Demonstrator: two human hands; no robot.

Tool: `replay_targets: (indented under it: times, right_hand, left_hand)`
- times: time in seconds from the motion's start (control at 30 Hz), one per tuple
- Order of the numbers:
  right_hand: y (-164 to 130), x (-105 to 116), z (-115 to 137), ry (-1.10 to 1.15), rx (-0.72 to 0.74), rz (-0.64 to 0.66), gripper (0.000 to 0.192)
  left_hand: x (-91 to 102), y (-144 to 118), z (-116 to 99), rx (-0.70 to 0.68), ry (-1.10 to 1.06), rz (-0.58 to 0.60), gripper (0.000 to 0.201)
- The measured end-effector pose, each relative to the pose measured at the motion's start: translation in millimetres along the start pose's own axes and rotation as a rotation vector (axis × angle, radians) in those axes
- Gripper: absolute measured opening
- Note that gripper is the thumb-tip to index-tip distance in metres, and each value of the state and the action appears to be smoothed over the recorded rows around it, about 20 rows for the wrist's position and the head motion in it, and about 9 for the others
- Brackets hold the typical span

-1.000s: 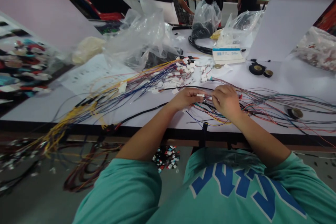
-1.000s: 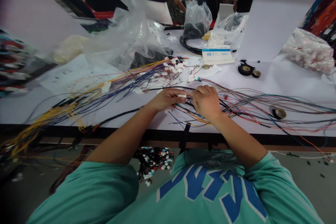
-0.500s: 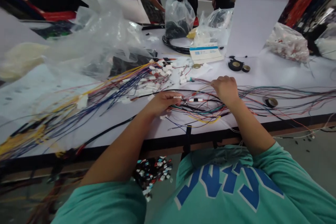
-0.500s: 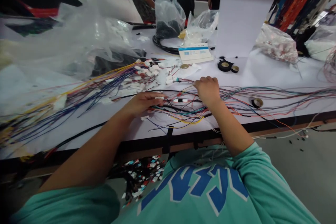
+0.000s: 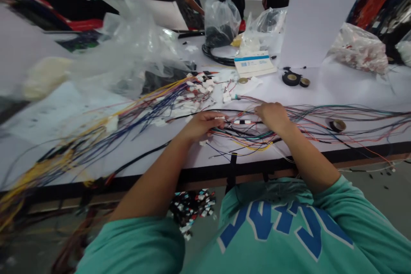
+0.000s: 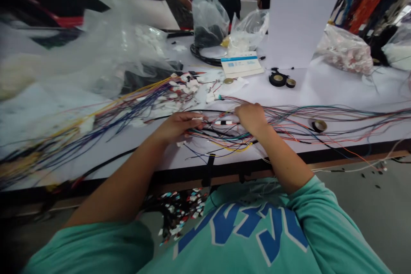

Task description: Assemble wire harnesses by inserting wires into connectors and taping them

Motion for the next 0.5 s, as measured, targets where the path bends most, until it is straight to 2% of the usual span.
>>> replay_targets:
  times: [0.1, 0.23, 0.37, 0.5]
  right_hand:
    - [2, -2, -4, -0.001, -0.015, -0.034, 0.028]
    - [1, 6, 3, 0.045, 0.033, -0.209, 0.026]
    - [-4, 13, 18, 0.140, 0.119, -0.353, 0.026]
    - [-7, 15, 32, 0.264, 0.247, -0.427, 0.032]
  left_hand:
    - [0.6, 1, 1, 0.004, -0.032, -0.001, 0.043]
    - [-0.2, 4, 4, 0.000, -0.089, 0.019, 0.046]
    - [-6.6, 3, 2, -0.018, -0.096, 0.080, 0.043]
    - [-11.6, -1, -1, -0.018, -0.043, 0.138, 0.042]
Point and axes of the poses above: each hand's wrist, its own y-axis towards the middle knuckle, its own x-axis out of the back of the hand, z = x × y, the point moved 10 cm from there along y, towards the middle knuckle, and after that the axes turned 1 degree about z, right-handed, at the moved point
